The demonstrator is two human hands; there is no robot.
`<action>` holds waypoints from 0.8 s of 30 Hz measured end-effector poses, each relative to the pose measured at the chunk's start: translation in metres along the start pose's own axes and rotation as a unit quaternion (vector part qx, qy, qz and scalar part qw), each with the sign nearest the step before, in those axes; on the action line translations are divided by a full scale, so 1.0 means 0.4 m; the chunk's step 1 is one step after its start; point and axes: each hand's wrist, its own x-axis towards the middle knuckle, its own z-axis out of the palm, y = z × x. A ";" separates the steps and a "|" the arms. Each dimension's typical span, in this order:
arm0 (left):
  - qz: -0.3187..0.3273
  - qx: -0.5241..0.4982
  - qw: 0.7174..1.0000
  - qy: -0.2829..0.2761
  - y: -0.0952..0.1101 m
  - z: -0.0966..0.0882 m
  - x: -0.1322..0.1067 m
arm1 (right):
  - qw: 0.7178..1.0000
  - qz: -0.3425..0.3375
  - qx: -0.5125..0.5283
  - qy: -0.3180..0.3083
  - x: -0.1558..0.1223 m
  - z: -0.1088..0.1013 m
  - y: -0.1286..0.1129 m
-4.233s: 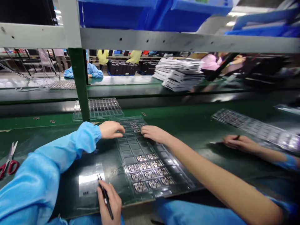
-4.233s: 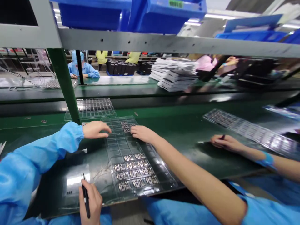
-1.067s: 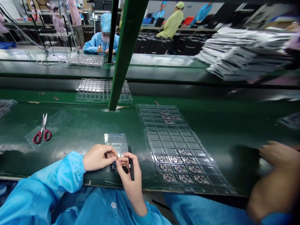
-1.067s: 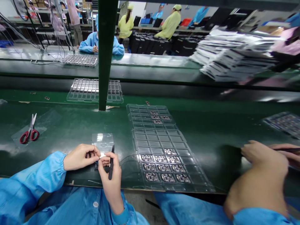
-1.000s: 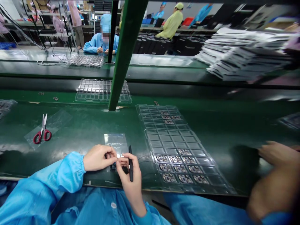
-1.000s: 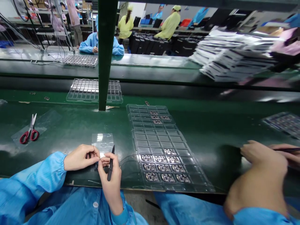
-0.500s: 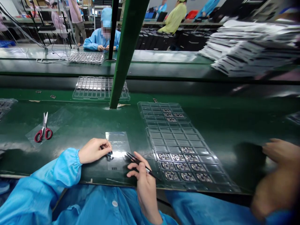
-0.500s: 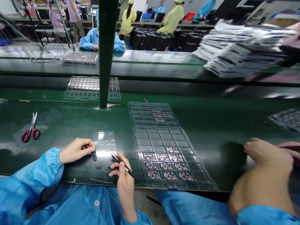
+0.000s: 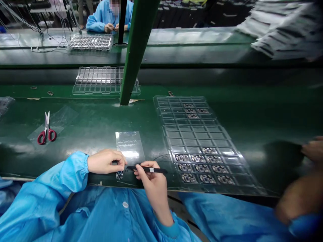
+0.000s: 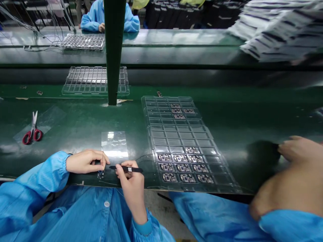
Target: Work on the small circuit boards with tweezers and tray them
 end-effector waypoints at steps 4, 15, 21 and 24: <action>-0.001 0.007 1.000 -0.017 -0.004 0.012 0.006 | 0.998 -0.006 -0.060 -0.008 0.000 -0.016 0.010; -0.021 0.000 1.000 -0.017 0.005 0.010 0.010 | 0.993 -0.028 -0.112 -0.033 0.001 -0.015 -0.013; -0.027 0.004 1.000 -0.014 0.003 0.013 0.010 | 0.994 -0.013 -0.100 -0.044 0.001 -0.017 -0.016; -0.027 0.006 1.000 -0.016 0.002 0.013 0.011 | 0.995 -0.005 -0.092 -0.044 0.002 -0.018 -0.015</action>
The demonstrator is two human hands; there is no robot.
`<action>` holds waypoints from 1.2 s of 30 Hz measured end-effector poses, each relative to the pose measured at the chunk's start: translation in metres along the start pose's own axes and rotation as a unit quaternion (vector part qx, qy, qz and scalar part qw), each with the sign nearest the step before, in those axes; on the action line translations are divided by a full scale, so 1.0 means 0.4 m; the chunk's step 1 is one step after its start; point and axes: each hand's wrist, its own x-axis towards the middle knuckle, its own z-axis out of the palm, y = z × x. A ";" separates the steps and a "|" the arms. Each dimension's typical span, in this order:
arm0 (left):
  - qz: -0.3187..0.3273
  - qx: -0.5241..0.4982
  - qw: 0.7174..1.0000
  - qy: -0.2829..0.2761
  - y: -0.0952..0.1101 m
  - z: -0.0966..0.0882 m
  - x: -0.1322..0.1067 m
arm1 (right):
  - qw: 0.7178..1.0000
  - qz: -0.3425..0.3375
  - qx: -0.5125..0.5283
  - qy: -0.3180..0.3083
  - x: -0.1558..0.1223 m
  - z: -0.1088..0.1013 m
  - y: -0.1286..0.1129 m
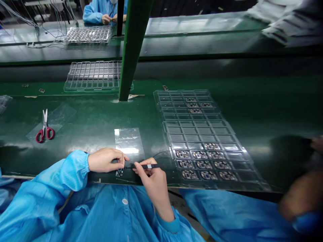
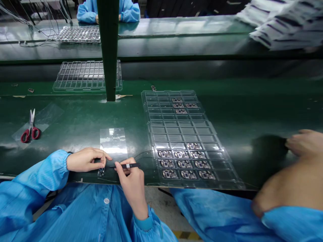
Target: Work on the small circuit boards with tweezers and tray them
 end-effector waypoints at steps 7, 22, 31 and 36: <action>0.004 -0.004 1.000 0.000 -0.002 0.000 0.000 | 1.000 0.005 0.011 -0.006 0.006 0.002 -0.003; -0.043 -0.072 0.996 0.020 0.006 -0.002 0.010 | 0.972 -0.023 0.224 0.059 -0.005 0.002 0.029; -0.136 -0.127 0.982 0.046 -0.006 0.012 0.018 | 0.980 -0.031 0.180 0.083 -0.003 0.027 0.003; -0.126 -0.112 0.985 0.043 -0.007 0.014 0.019 | 0.981 -0.030 0.172 0.084 -0.003 0.031 0.001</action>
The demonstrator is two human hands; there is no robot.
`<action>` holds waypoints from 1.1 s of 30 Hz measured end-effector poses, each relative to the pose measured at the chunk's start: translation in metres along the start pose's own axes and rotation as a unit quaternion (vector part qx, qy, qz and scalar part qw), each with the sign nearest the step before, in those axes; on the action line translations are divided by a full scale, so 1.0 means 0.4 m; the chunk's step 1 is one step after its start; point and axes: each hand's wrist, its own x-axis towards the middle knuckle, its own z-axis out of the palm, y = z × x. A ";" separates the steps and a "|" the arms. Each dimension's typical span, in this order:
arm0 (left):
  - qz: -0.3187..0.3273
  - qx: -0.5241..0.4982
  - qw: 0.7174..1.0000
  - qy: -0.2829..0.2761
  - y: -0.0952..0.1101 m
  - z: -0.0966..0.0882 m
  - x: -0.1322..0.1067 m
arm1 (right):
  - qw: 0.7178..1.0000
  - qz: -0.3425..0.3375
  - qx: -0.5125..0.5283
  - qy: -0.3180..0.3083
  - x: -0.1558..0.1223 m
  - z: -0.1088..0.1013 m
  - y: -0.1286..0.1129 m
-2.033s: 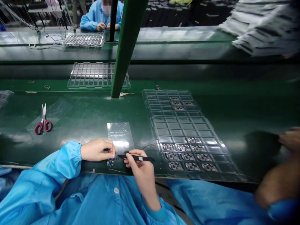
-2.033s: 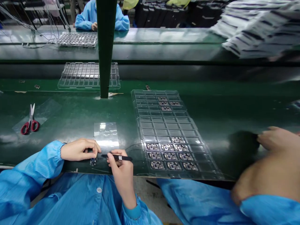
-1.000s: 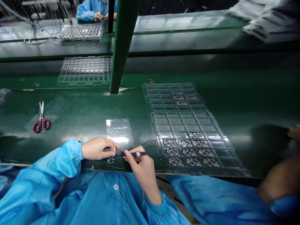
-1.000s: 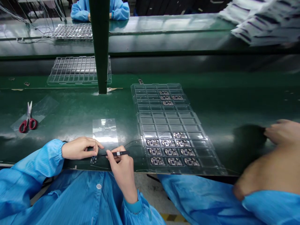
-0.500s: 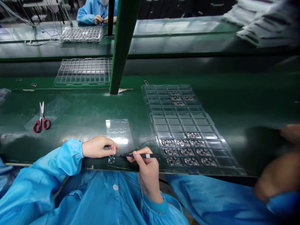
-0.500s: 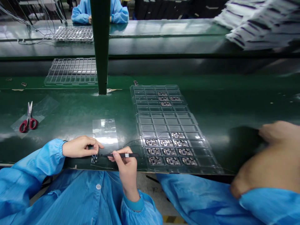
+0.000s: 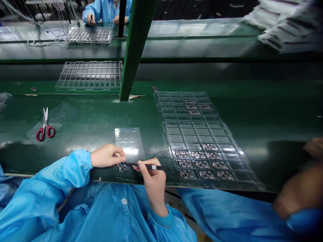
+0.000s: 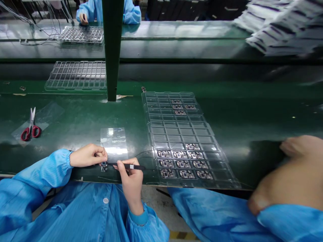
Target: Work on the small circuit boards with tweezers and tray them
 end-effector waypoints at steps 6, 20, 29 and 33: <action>0.006 0.023 1.000 0.007 0.004 -0.002 -0.001 | 1.000 -0.002 -0.009 -0.001 -0.002 0.003 0.001; 0.013 0.038 0.999 0.012 0.002 0.000 -0.002 | 1.000 0.000 -0.019 0.001 0.001 0.005 0.001; 0.019 0.026 0.999 0.018 -0.005 0.003 0.000 | 1.000 -0.003 -0.017 0.001 0.001 0.006 0.004; 0.016 0.004 1.000 0.016 -0.009 0.006 0.002 | 1.000 0.001 -0.011 0.000 0.000 0.006 0.005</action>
